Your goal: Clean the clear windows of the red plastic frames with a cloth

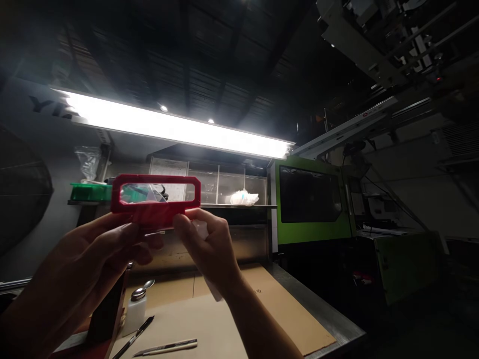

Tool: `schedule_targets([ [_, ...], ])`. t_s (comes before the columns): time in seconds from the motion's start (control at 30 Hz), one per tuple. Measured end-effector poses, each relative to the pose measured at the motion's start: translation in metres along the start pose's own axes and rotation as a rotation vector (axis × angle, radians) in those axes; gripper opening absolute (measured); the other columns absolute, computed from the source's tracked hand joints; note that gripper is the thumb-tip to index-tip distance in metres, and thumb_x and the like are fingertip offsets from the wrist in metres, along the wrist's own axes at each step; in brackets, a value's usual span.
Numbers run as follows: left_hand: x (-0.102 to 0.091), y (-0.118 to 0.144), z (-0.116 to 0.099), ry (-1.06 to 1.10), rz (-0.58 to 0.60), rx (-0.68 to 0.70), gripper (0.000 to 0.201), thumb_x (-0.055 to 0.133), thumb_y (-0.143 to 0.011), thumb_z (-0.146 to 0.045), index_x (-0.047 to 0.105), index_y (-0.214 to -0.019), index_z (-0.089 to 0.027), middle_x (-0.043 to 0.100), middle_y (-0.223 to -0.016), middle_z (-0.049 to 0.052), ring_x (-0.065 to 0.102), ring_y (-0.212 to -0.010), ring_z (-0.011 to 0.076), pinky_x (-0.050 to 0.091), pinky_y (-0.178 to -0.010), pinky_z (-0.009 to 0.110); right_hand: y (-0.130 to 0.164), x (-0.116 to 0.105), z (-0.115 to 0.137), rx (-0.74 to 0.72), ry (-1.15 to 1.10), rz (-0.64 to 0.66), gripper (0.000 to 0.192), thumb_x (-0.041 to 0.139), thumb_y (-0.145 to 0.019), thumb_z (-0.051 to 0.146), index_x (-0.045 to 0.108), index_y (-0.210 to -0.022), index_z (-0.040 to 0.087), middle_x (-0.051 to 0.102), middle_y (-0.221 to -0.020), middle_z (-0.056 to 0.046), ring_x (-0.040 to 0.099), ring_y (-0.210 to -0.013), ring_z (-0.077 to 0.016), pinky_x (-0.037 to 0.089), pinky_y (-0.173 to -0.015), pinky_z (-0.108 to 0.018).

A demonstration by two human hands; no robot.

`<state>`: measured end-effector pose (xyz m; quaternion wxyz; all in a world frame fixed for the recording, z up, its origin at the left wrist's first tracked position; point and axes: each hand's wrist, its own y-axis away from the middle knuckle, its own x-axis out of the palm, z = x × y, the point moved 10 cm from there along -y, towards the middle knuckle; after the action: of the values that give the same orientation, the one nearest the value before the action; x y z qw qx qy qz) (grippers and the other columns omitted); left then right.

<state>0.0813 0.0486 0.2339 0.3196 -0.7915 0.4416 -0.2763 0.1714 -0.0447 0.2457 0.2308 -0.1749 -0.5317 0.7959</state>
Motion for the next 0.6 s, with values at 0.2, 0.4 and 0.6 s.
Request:
schedule_targets([
  [0.2,0.002,0.004,0.007,-0.044,0.088,-0.044,0.022,0.060,-0.080,-0.030,0.068,-0.098,-0.022,0.065,-0.066,-0.003,0.055,-0.049,0.0091,0.047,-0.043,0.016,0.005,-0.001,0.000,0.014,0.075,-0.018,0.021,0.061,-0.083,0.033,0.058,-0.069,0.017,0.035,-0.050,0.008,0.027,-0.044,-0.0042,0.019,-0.040,-0.021],
  [0.4,-0.013,0.003,0.020,-0.201,0.054,-0.096,0.032,0.060,-0.077,-0.037,0.064,-0.104,-0.021,0.065,-0.066,-0.003,0.058,-0.051,0.0106,0.050,-0.047,0.018,0.009,-0.003,-0.002,0.007,0.210,-0.061,0.023,0.059,-0.083,0.034,0.058,-0.069,0.015,0.036,-0.050,0.007,0.028,-0.045,-0.0055,0.021,-0.041,-0.022],
  [0.6,-0.035,0.001,0.020,-0.365,-0.084,-0.099,0.033,0.064,-0.072,-0.045,0.065,-0.092,-0.019,0.070,-0.059,0.001,0.063,-0.052,0.0154,0.052,-0.050,0.020,0.011,-0.008,-0.004,-0.004,0.335,-0.061,0.025,0.057,-0.084,0.036,0.059,-0.069,0.015,0.037,-0.051,0.006,0.030,-0.047,-0.0066,0.023,-0.043,-0.023],
])
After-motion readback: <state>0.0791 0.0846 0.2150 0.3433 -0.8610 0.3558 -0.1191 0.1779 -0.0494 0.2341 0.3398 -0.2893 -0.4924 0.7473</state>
